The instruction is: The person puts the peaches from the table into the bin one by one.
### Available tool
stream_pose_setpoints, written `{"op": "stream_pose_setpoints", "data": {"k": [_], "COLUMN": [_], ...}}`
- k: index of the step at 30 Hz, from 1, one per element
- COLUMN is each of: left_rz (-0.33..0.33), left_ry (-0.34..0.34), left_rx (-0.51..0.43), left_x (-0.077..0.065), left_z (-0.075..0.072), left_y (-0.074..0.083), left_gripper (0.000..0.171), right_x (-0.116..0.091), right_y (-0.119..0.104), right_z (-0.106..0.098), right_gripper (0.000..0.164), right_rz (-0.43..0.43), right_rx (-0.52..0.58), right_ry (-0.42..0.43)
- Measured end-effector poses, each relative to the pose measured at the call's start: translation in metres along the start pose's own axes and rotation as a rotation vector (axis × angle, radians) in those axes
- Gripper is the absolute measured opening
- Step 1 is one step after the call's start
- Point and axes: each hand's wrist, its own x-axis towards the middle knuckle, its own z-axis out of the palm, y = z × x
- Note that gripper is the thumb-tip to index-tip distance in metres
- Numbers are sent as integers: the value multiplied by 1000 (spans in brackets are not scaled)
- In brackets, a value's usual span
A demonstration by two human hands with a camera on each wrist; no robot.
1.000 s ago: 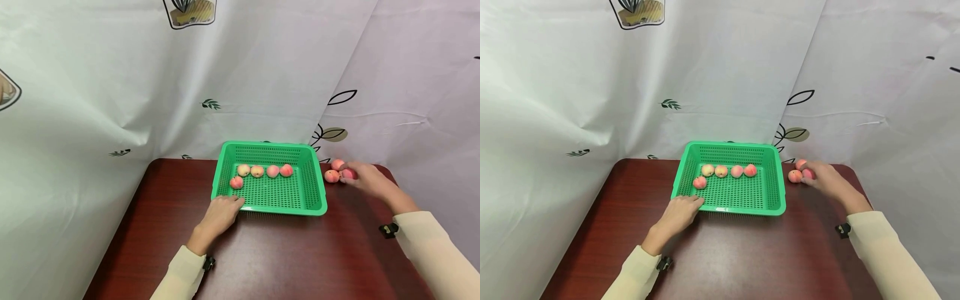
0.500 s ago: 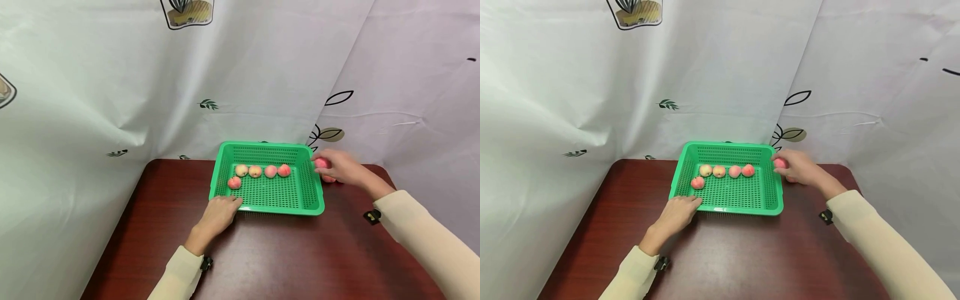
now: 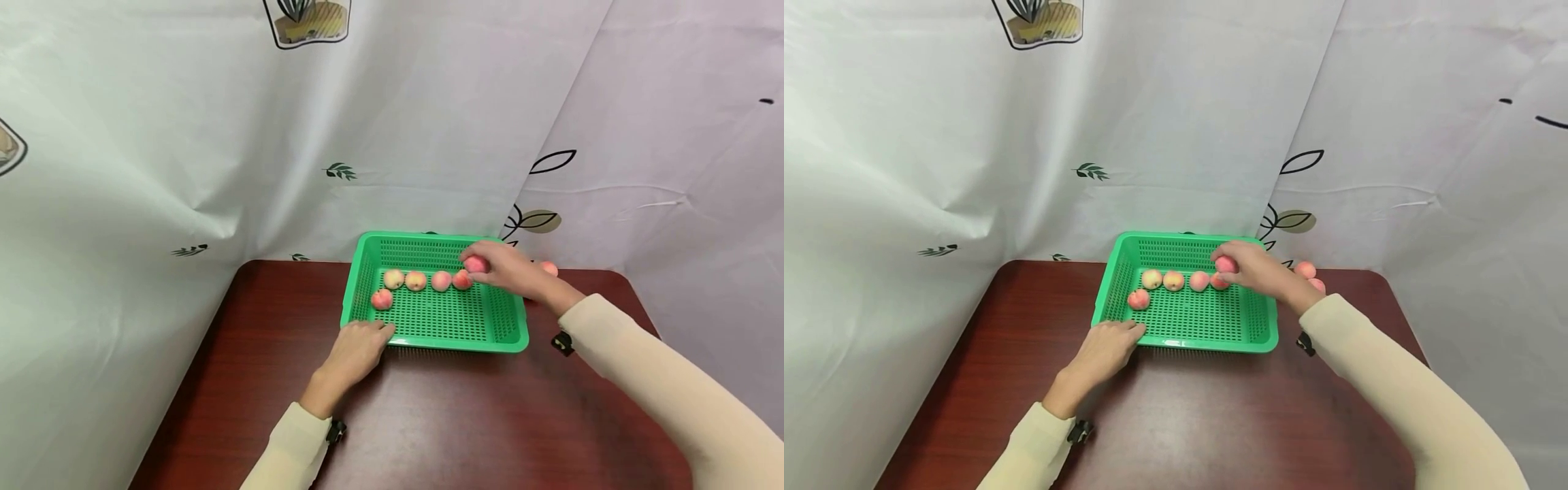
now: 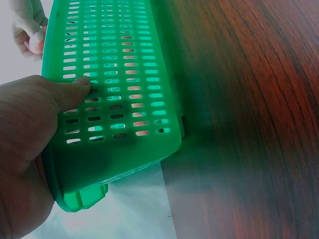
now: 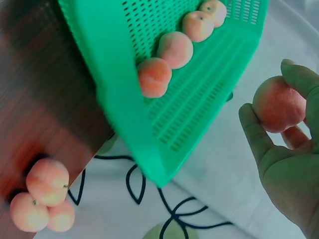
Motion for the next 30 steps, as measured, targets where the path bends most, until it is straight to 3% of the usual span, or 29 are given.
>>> {"op": "stream_pose_setpoints", "data": {"k": [7,13,18,30], "left_rz": [5,10,5,5], "left_ry": [-14,-23,-23,-10], "left_rx": [32,32,32,10], "left_x": [0,-2,0,-2], "left_z": [-3,-4,-5,-1], "left_y": [0,1,0,0], "left_gripper": [28,28,27,28], "right_x": [21,43,59,76], "right_y": [-11,-22,-31,-44], "right_z": [19,40,51,77], "right_gripper": [40,33,39,30], "right_rz": [-17,-24,-17,-117], "right_rx": [37,20,9,-33], "right_ry": [-66,-167,-256,-373]}}
